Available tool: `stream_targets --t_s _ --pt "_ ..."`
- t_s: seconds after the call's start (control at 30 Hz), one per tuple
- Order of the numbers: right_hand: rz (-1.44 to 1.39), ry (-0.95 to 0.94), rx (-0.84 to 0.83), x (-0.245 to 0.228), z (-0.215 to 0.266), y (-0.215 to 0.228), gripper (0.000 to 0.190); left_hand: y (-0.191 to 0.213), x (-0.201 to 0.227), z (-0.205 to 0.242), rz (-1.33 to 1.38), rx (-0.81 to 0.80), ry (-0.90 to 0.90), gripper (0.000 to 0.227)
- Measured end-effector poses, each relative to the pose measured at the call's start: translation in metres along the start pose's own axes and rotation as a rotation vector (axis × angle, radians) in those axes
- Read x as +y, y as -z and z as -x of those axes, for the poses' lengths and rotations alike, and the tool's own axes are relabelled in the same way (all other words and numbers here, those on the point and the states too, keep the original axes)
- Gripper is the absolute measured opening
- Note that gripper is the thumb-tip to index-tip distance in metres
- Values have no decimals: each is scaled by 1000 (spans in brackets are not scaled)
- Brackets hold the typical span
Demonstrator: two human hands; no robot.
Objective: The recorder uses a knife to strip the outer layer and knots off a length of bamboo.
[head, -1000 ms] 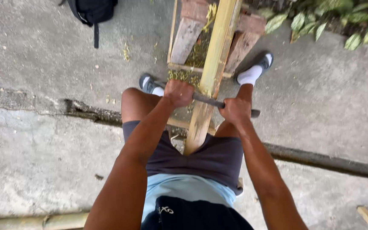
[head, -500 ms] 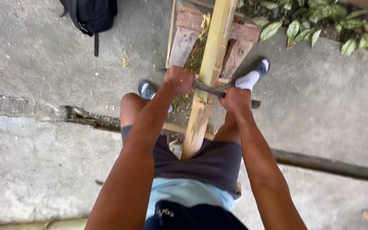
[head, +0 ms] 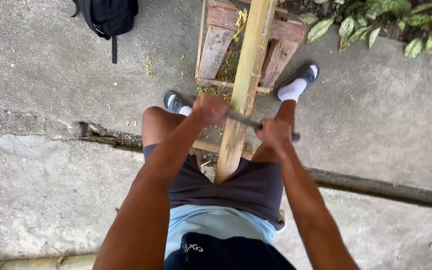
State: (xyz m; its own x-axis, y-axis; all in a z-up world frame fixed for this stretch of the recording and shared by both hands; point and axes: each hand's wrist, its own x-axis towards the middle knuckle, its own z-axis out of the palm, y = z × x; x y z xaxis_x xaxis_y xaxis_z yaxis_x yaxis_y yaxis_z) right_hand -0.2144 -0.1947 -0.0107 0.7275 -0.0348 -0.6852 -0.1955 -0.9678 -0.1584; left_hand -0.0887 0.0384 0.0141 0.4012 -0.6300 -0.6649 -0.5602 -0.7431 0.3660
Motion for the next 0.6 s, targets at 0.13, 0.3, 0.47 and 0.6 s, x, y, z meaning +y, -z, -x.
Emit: stream_targets --t_s 0.13,0.3,0.47,0.6 --pt "21 48 226 6 -55 44 33 41 -23 -45 -168 173 9 15" --pt "27 0 76 5 -39 46 36 36 -12 -29 -134 136 40 18" --pt "52 29 32 -4 12 3 31 -10 14 21 76 126 72 28" --pt "-1 26 3 -4 33 -29 28 -40 18 31 -1 -5 45 28"
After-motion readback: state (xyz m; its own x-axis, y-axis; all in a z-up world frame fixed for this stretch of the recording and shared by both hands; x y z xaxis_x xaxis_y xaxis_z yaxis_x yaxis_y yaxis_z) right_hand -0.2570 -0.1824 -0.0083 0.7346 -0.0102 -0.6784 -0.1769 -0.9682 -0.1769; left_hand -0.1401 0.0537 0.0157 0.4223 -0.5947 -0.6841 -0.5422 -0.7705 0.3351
